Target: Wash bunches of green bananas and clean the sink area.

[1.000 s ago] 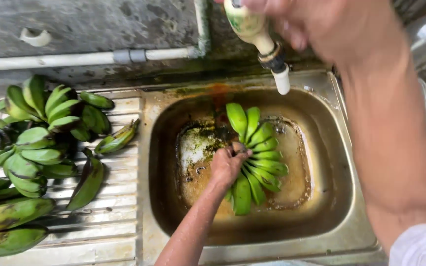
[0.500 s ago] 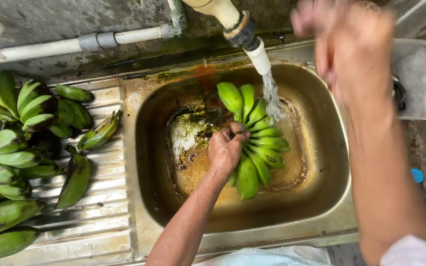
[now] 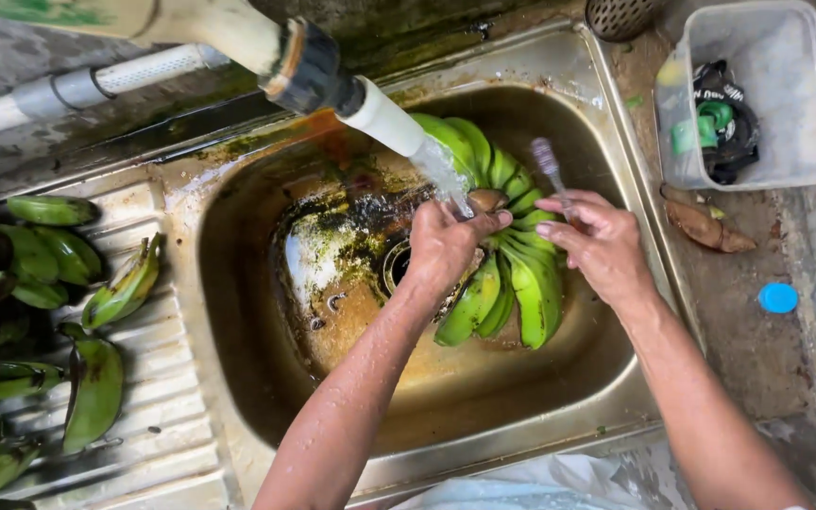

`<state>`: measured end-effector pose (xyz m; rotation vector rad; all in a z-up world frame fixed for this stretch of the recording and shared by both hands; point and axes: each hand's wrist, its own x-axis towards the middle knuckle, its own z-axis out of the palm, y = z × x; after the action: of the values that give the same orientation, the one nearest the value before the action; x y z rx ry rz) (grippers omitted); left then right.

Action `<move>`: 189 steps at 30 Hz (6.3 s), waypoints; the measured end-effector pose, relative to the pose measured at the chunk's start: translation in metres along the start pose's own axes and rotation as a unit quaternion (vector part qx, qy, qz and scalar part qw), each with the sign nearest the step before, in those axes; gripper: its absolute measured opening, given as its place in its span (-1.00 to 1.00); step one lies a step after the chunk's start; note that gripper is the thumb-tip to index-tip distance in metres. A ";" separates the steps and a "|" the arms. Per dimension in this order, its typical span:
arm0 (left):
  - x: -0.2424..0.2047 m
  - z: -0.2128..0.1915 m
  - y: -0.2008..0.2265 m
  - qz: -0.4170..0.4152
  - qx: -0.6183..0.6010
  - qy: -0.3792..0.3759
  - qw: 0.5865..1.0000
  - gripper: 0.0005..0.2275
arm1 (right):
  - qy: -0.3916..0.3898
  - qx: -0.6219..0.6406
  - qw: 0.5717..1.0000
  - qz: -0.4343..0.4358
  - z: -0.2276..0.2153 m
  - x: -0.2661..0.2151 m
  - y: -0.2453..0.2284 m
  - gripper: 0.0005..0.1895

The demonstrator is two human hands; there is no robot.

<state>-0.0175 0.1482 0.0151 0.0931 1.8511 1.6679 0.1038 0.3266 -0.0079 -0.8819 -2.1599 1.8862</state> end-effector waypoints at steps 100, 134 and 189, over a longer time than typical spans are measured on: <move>-0.042 -0.096 0.003 0.081 0.504 0.035 0.859 0.12 | -0.194 -0.775 0.596 -0.081 0.067 -0.080 -0.150 -0.84; -0.041 -0.101 -0.015 0.032 0.500 -0.003 0.865 -0.08 | -0.219 -0.585 0.779 -0.056 0.072 -0.064 -0.144 -0.24; -0.012 -0.068 -0.052 0.024 0.463 0.037 0.885 -0.11 | -0.308 -0.239 0.921 -0.010 0.093 -0.027 -0.057 -0.47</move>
<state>-0.0236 0.0733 -0.0283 0.4756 2.5596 0.6746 0.0634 0.2303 0.0336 -0.3189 -3.0732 1.8198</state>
